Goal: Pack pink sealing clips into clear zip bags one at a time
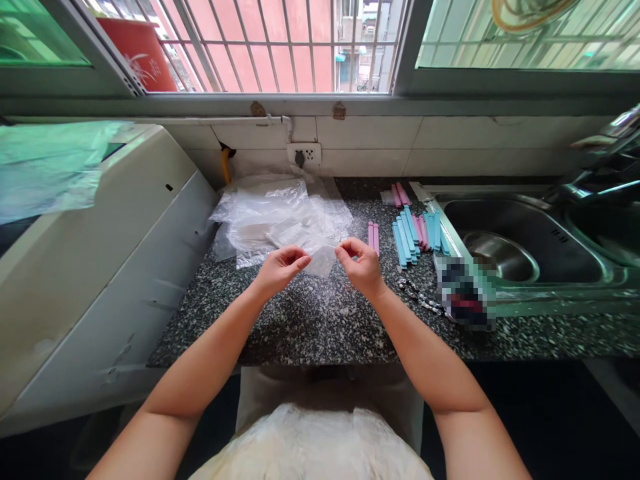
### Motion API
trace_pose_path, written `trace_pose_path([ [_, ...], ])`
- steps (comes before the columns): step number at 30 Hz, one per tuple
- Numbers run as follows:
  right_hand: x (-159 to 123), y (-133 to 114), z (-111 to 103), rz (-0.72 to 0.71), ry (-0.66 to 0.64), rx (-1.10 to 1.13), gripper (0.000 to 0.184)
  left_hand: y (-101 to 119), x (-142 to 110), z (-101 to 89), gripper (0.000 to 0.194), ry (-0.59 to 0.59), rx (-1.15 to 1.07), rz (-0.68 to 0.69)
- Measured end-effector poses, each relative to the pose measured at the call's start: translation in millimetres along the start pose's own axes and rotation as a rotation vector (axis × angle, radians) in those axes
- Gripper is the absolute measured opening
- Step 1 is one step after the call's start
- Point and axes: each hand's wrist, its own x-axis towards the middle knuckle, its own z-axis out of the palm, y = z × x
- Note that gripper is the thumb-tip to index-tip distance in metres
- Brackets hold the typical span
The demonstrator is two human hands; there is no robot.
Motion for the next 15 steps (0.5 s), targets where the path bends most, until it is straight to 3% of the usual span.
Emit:
trace_pose_path([
  [7, -3.8, -1.0, 7.2, -0.026, -0.108, -0.043, 0.018, 1.3, 1.0, -2.2, 0.026, 0.097, -0.13, -0.028],
  [15, -5.7, -0.8, 10.1, -0.011, -0.138, -0.034, 0.02, 5.3, 0.2, -2.4, 0.028, 0.143, -0.181, -0.013],
])
